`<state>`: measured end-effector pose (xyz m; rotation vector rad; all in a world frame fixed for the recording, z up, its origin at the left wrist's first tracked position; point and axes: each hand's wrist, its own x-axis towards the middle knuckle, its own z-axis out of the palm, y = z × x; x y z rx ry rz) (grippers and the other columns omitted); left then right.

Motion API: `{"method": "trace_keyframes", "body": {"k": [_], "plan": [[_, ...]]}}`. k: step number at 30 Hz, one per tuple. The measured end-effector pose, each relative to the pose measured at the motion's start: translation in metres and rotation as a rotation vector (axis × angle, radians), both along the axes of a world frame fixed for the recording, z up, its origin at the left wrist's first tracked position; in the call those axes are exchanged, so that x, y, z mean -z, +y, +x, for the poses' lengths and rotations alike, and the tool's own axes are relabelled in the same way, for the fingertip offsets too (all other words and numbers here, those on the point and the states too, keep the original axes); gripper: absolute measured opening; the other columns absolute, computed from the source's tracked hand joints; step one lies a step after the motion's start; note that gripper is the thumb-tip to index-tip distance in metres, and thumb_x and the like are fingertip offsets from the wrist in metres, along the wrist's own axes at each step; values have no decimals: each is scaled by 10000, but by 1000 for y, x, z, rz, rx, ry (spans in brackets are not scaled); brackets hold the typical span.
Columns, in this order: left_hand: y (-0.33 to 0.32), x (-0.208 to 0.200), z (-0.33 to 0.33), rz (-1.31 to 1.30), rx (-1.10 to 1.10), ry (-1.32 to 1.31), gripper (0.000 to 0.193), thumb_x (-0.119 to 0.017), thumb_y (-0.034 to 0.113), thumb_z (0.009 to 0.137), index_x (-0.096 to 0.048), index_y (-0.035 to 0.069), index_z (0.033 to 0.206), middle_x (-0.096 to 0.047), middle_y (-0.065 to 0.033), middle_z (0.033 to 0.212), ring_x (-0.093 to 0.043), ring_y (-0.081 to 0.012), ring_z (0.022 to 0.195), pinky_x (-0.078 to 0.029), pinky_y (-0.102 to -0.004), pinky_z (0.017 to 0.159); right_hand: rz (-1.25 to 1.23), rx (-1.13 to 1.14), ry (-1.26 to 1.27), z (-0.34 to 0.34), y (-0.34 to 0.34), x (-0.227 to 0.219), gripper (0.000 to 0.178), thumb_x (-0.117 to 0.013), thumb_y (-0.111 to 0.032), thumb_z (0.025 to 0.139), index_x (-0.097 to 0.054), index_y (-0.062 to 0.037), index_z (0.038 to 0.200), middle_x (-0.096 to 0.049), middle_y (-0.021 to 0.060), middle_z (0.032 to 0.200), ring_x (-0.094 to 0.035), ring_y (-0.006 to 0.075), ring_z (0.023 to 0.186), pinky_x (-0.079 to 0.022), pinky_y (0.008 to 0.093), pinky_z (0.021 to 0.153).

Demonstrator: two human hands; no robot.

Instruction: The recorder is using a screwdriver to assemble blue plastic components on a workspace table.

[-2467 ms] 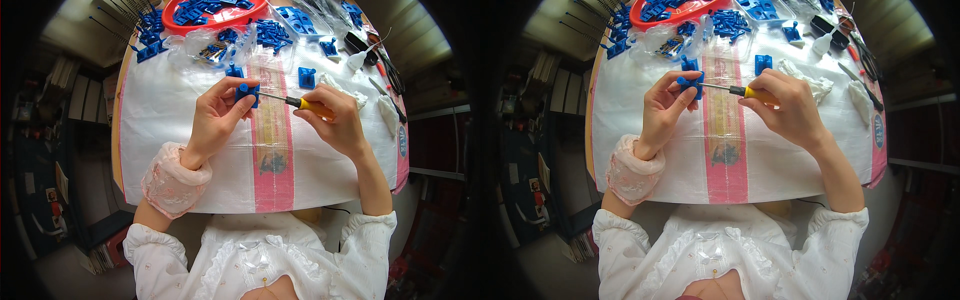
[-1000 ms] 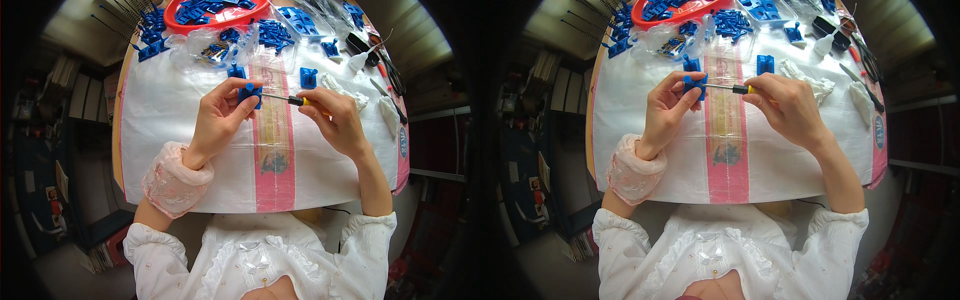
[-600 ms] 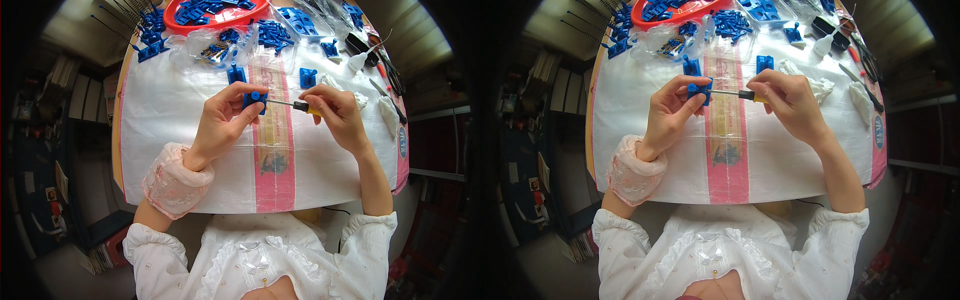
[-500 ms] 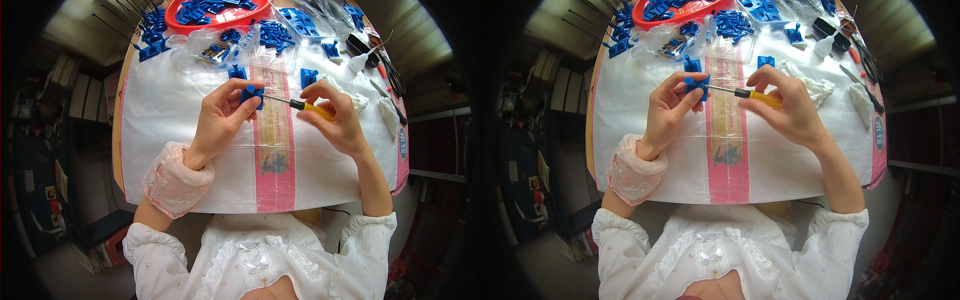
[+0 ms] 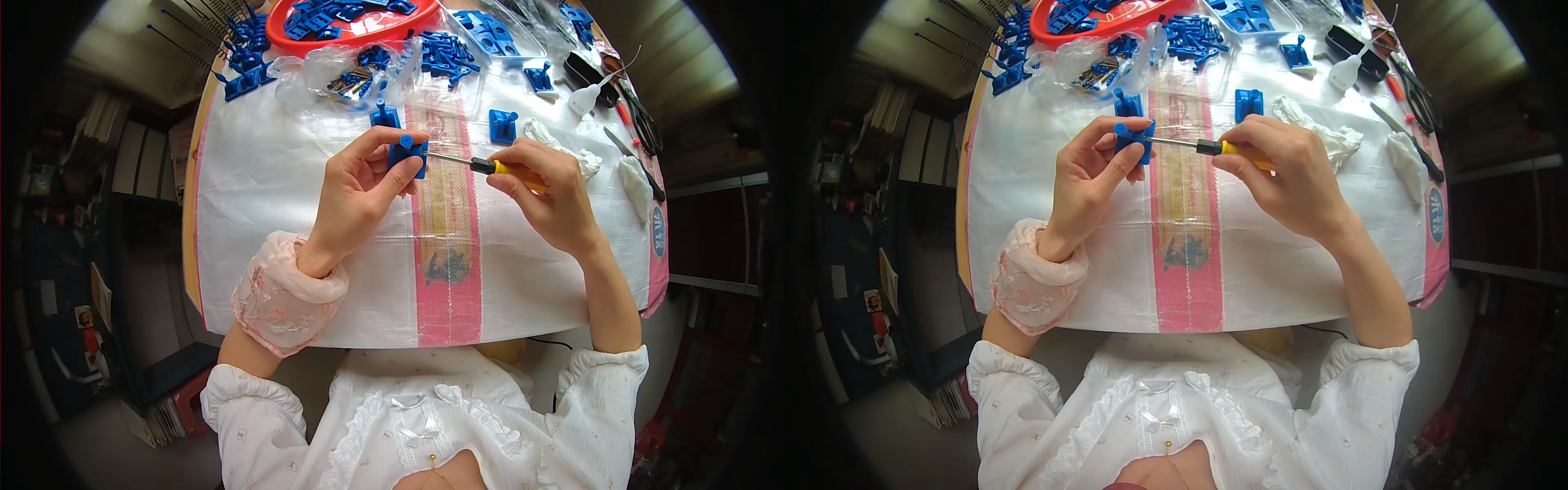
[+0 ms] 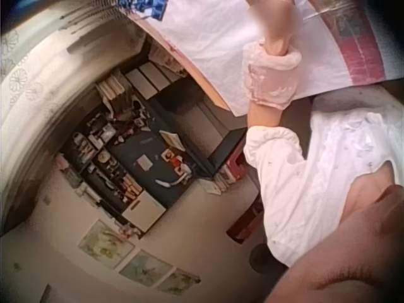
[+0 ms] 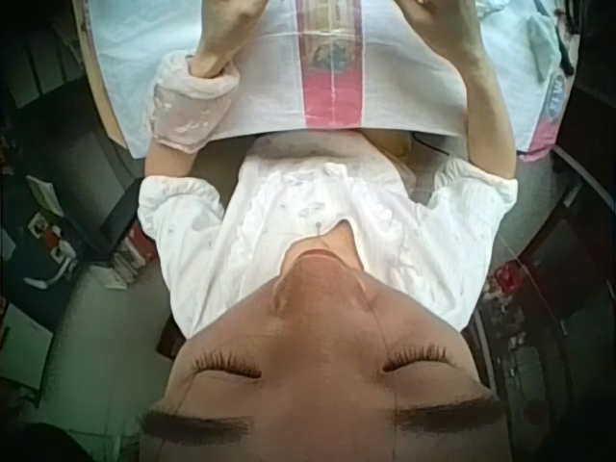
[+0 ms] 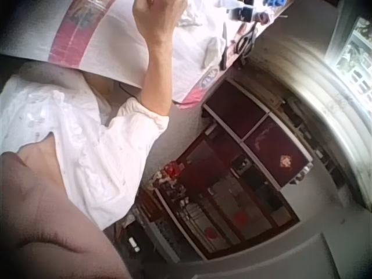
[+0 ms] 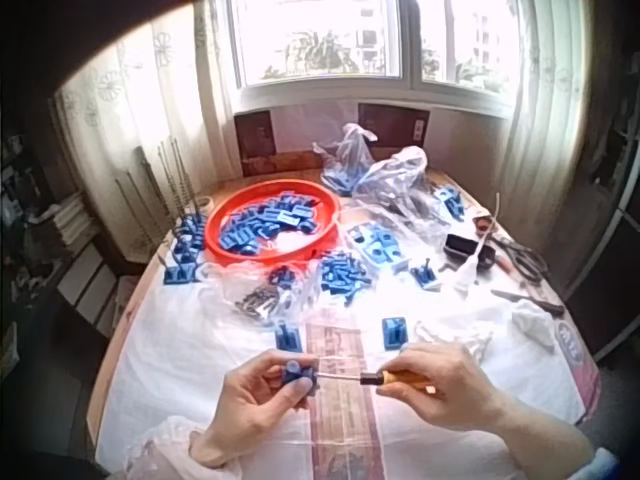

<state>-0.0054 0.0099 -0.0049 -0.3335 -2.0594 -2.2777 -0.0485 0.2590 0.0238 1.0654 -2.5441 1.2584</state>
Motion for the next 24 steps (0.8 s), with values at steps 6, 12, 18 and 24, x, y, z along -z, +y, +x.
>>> {"method": "trace_keyframes", "body": {"k": [6,12,18,24], "plan": [[-2,-3,1,-2,27,-3,257,-677,68,958,-644,21,1208,-702,-50,958,-640,-84,823,-530,-216,701,53,25,-31,0,1,0,165,-717,-148,905,-674,11,899,-633,114,720,-604,227,587,-451,328,549],[0,-4,1,-20,24,-3,254,-669,69,963,-647,27,1213,-701,-43,928,-624,-77,787,-507,-213,687,95,15,-163,0,3,-5,172,-712,-161,915,-680,8,911,-640,114,713,-596,208,564,-448,320,539],[-3,-1,0,-4,16,-11,240,-672,60,958,-650,21,1194,-708,-57,946,-643,-86,805,-531,-221,688,-61,25,-98,5,-6,-7,218,-810,-73,809,-650,-7,943,-668,83,868,-658,199,682,-529,301,615],[-3,-2,0,4,20,-21,226,-677,55,954,-650,15,1174,-709,-64,972,-659,-92,837,-556,-227,705,-22,-1,-7,1,-1,-1,209,-815,-53,793,-644,-3,902,-665,74,880,-681,201,747,-538,297,646]]}}
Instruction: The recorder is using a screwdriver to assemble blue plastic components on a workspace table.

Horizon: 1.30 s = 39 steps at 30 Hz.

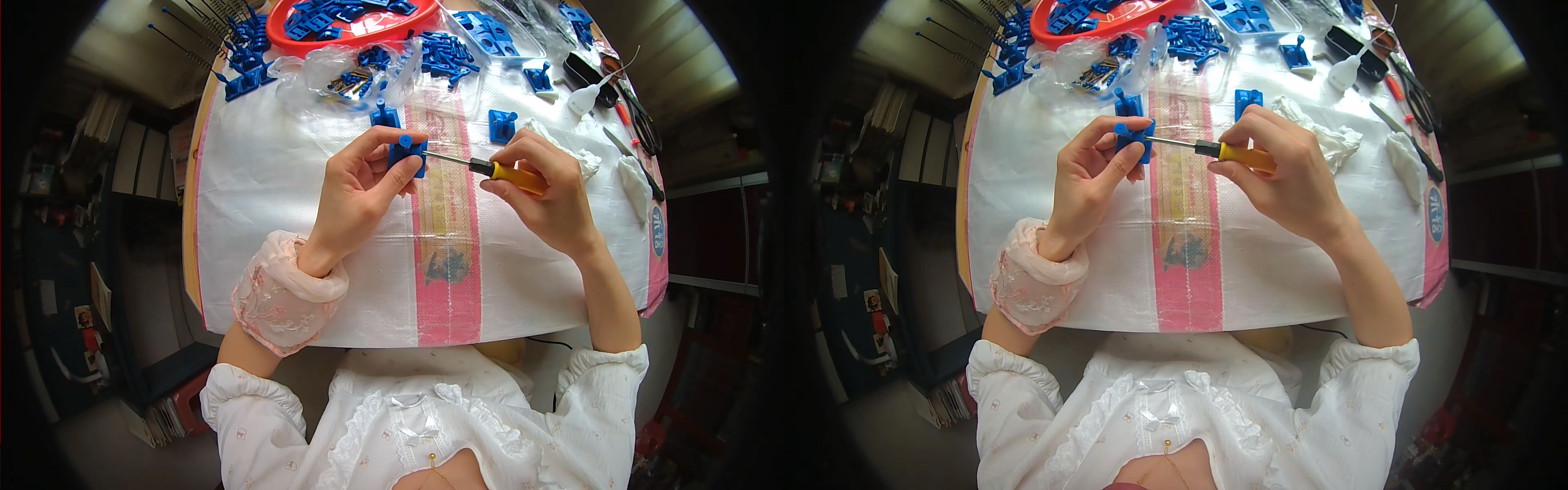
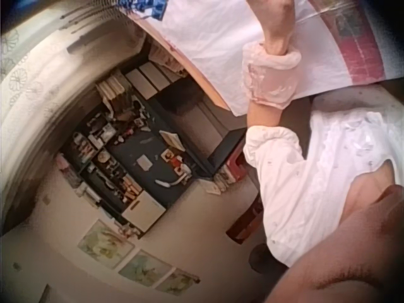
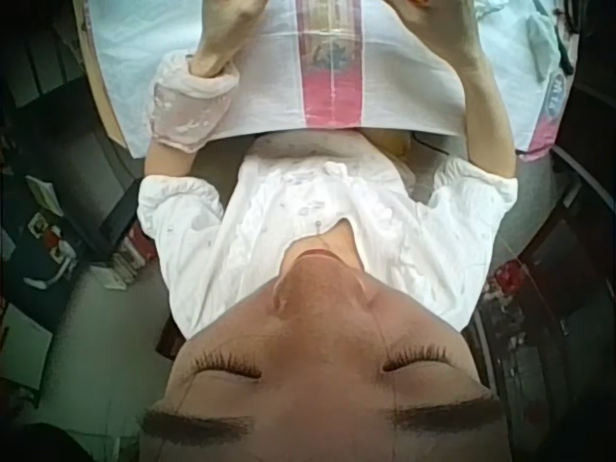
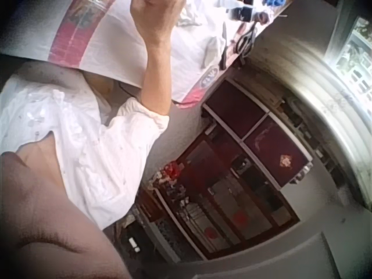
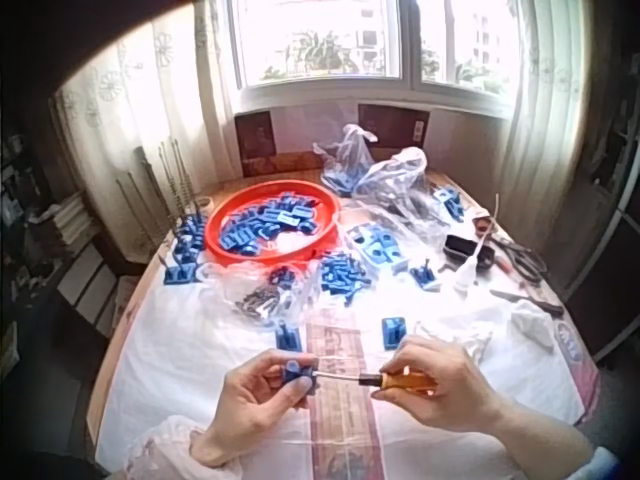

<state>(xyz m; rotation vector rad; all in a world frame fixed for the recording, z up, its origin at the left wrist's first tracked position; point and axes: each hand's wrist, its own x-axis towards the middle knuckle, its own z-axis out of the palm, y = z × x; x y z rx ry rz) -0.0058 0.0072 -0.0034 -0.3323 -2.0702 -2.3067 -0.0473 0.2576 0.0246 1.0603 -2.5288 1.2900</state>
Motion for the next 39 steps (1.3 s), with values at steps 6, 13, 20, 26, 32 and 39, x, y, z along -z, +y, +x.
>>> {"method": "trace_keyframes", "body": {"k": [6,13,20,26,32,39], "plan": [[1,-1,1,-5,2,-1,243,-673,62,958,-646,22,1196,-703,-56,960,-642,-88,820,-536,-223,700,28,3,35,0,1,-3,185,-793,-98,823,-664,7,904,-667,82,823,-674,209,720,-528,304,636],[0,-2,1,-9,9,16,256,-683,57,949,-644,12,1199,-702,-59,986,-659,-95,858,-558,-226,726,57,2,13,-1,3,-2,191,-762,-139,868,-673,25,908,-665,108,772,-653,210,650,-500,301,592],[2,-2,1,-33,-7,31,254,-665,66,965,-646,33,1216,-705,-44,926,-620,-67,781,-504,-205,673,14,6,-189,2,2,-5,198,-725,-151,914,-680,41,938,-661,132,727,-623,189,585,-464,295,552],[2,-1,2,-31,0,38,255,-665,65,965,-646,37,1218,-706,-43,930,-625,-66,788,-508,-202,677,72,8,-199,1,3,-8,185,-717,-147,917,-681,34,932,-660,124,713,-631,183,589,-464,293,554],[2,-1,1,-36,-6,44,260,-667,54,961,-645,36,1219,-705,-50,926,-623,-68,778,-510,-205,678,41,0,-114,4,-1,-9,160,-737,-113,890,-679,33,919,-674,121,725,-662,186,612,-483,286,573],[2,-1,1,-37,-2,31,263,-666,44,959,-642,33,1221,-705,-52,924,-618,-69,773,-508,-209,680,14,-20,-193,3,0,-8,163,-717,-120,910,-691,40,901,-646,102,672,-602,142,568,-450,278,541]]}}
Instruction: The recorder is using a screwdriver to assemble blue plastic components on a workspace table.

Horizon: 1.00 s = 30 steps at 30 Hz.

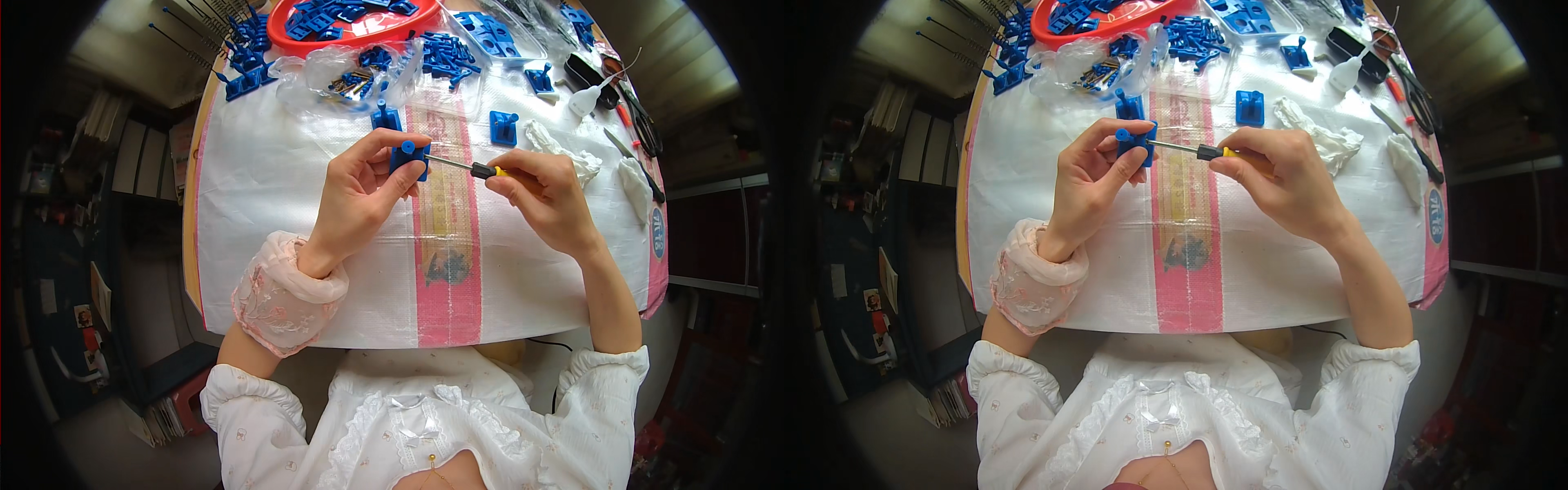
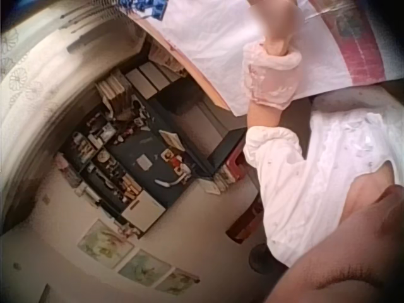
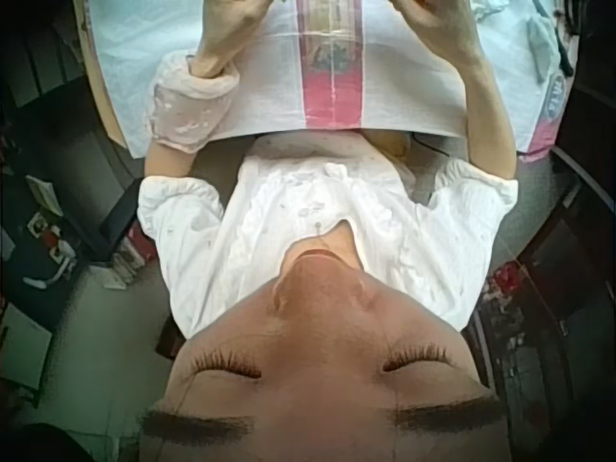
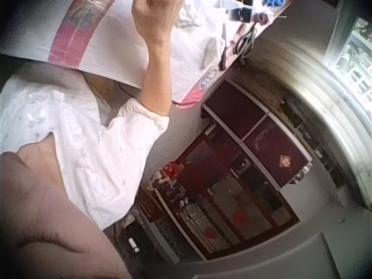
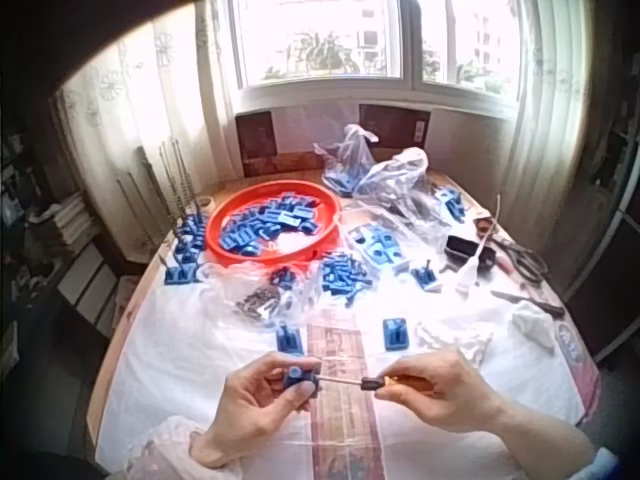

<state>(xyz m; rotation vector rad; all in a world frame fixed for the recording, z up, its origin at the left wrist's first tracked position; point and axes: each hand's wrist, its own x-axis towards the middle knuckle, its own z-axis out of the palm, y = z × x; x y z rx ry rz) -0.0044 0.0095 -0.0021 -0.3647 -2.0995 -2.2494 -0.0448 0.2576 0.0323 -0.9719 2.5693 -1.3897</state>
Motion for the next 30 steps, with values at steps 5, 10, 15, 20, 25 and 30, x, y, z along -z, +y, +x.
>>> {"method": "trace_keyframes", "body": {"k": [5,10,15,20,25,30], "plan": [[0,0,0,31,12,15,262,-662,33,960,-641,32,1221,-707,-53,932,-619,-70,787,-511,-215,683,-2,2,-307,-1,3,1,213,-646,-151,972,-715,36,894,-558,37,574,-486,68,508,-354,260,480],[0,1,0,6,14,29,256,-656,24,961,-642,33,1216,-710,-57,939,-622,-74,794,-513,-219,688,-38,4,-331,-2,3,6,236,-621,-160,987,-722,36,903,-539,9,552,-473,53,505,-339,253,472],[0,0,0,22,18,14,255,-681,28,943,-647,23,1196,-695,-57,965,-638,-86,829,-538,-222,713,-101,10,-244,-1,-1,9,157,-670,-113,950,-704,39,935,-606,40,666,-511,71,525,-395,239,496],[-1,-2,-1,33,21,-20,286,-692,39,938,-623,18,1214,-689,-61,984,-649,-91,844,-551,-223,724,-146,3,34,-3,-2,10,161,-798,-65,828,-676,4,908,-668,70,822,-573,103,579,-454,230,532],[-1,0,-2,87,32,-47,379,-686,44,944,-532,23,1290,-690,-78,1000,-660,-95,863,-552,-218,717,-90,-13,145,-4,0,8,200,-834,-53,780,-670,-8,887,-655,55,802,-597,103,639,-458,223,543],[0,-3,-1,69,23,-39,400,-685,40,942,-502,10,1297,-687,-91,1031,-675,-114,892,-575,-233,747,-96,-10,145,-4,1,7,189,-827,-48,787,-669,-4,879,-648,54,792,-584,97,625,-448,220,539]]}}
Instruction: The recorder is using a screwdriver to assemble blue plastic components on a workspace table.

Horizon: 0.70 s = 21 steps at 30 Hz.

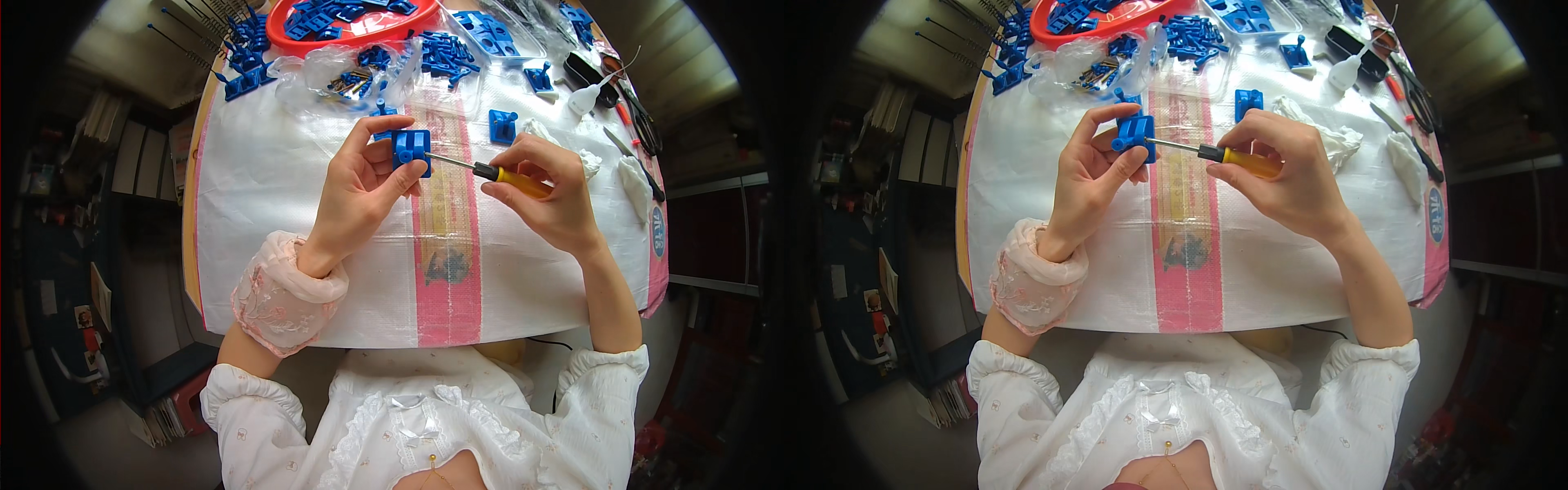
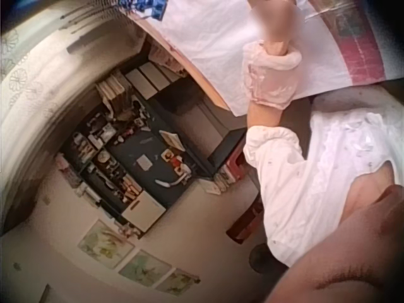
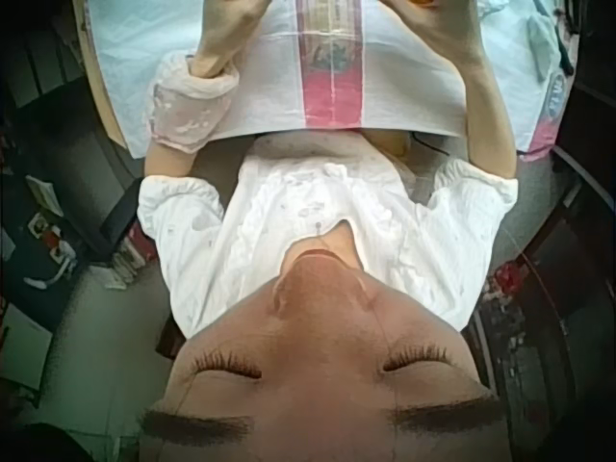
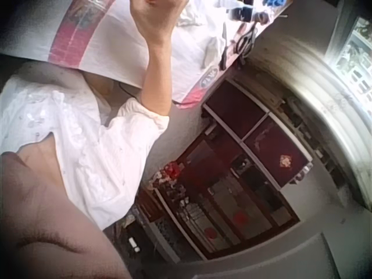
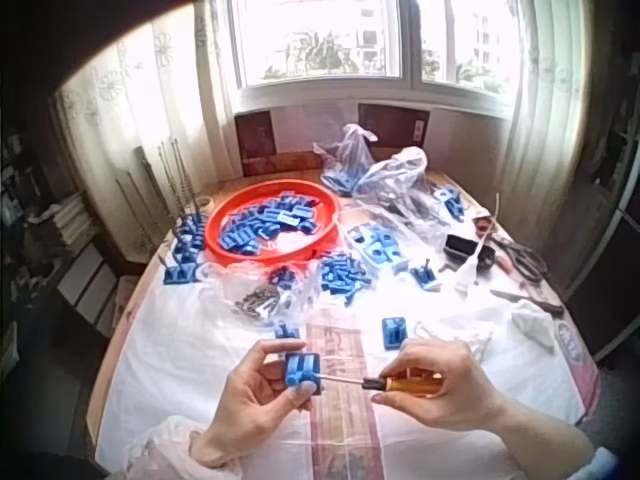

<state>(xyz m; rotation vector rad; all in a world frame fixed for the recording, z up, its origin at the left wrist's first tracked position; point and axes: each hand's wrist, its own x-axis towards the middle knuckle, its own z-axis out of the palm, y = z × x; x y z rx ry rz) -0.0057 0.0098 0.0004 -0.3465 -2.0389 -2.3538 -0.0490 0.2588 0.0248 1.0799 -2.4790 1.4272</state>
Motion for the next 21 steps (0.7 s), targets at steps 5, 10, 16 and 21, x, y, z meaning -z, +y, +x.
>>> {"method": "trace_keyframes", "body": {"k": [5,10,16,21], "plan": [[0,-1,0,-14,5,-8,403,-689,43,940,-515,3,1301,-679,-90,1052,-678,-125,910,-588,-244,765,17,12,-5,1,0,-1,183,-824,-49,792,-670,-2,880,-645,53,788,-568,92,614,-433,220,531],[2,-2,1,2,-22,8,415,-696,55,938,-544,-4,1320,-678,-85,1049,-676,-121,905,-586,-237,753,21,18,-8,1,-1,-1,183,-826,-55,791,-674,-8,880,-644,47,782,-552,91,603,-421,222,525],[-1,-1,-1,-17,7,-2,412,-707,70,935,-570,-3,1316,-687,-78,1012,-679,-110,864,-580,-223,747,58,31,-51,2,1,-3,185,-829,-40,781,-703,8,908,-627,34,799,-565,73,663,-446,205,588],[0,-1,0,-25,-1,-9,412,-715,85,933,-575,6,1312,-694,-78,989,-682,-108,838,-580,-219,740,72,35,-50,2,1,-4,180,-826,-38,784,-706,10,909,-630,36,802,-573,76,667,-450,208,592]]}}
